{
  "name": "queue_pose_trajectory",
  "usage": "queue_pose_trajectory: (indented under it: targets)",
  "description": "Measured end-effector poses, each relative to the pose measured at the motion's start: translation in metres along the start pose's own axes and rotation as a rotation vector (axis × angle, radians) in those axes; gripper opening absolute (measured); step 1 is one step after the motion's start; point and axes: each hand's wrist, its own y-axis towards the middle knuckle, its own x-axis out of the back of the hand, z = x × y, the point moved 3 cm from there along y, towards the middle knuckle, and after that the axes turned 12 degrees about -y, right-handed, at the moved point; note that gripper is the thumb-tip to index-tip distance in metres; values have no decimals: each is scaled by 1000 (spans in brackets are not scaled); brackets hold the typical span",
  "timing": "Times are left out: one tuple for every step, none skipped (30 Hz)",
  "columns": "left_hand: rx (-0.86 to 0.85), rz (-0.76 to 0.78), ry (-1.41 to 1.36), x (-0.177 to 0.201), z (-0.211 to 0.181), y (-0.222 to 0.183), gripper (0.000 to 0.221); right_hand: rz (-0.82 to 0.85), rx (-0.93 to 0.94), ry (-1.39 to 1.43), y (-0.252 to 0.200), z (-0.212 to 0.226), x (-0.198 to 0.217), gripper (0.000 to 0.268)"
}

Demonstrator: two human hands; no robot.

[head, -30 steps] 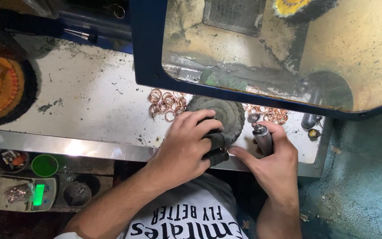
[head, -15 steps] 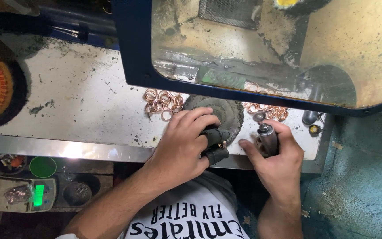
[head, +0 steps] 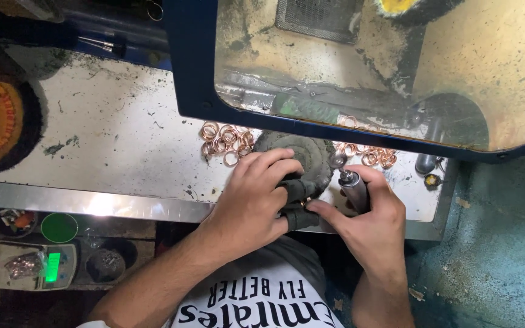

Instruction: Polishing or grinding a jewelry piece using a handheld rotary tool while holding the piece in a specialized fixture.

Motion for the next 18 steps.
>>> queue_pose_trajectory:
  targets:
    - [-1, -2, -1, -1, 1, 0, 13, -1, 1, -2, 0, 0, 0, 74]
    - [-18, -19, 2, -2, 2, -1, 13, 9, -53, 67, 0, -2, 0, 72]
    - [-35, -36, 4, -3, 2, -2, 13, 20, -108, 136, -1, -3, -1, 70]
    - [-34, -37, 4, -1, 1, -1, 13, 21, -106, 135, 0, -4, -1, 70]
    - [-63, -44, 10, 1, -1, 0, 11, 13, -104, 101, 0, -4, -1, 71]
    - [-93, -53, 15, 2, -3, 2, 12, 4, -100, 67, 0, -4, -1, 72]
    - [-92, -55, 15, 2, -3, 1, 12, 5, -98, 66, 0, -4, -1, 72]
    - [-79, -42, 10, 2, -2, 0, 12, 14, -98, 49, 0, -4, -1, 73]
    - [-66, -29, 5, 1, -1, 0, 12, 22, -98, 31, -1, -4, -1, 73]
    - [-65, -32, 5, 3, -2, 1, 12, 23, -96, 30, -1, -2, -1, 73]
    - [-23, 7, -4, 3, -2, 1, 11, 18, -115, 82, -2, 0, -1, 74]
    - [19, 46, -14, 3, -2, 2, 12, 13, -135, 135, -3, 0, -1, 74]
    - [18, 43, -14, 5, -2, 2, 12, 12, -132, 133, -4, -1, -2, 74]
    - [-3, 49, -11, 5, -3, 1, 10, 23, -142, 164, -5, -3, -3, 74]
    - [-24, 55, -7, 6, -3, 1, 9, 33, -152, 195, -6, -5, -4, 75]
    - [-24, 55, -9, 5, -3, 1, 9, 33, -153, 193, -5, -4, -3, 75]
    - [-35, 46, -14, 5, -2, 0, 7, 33, -162, 185, -5, -3, -2, 75]
    - [-46, 37, -16, 5, -2, 0, 7, 34, -170, 179, -5, -2, -1, 74]
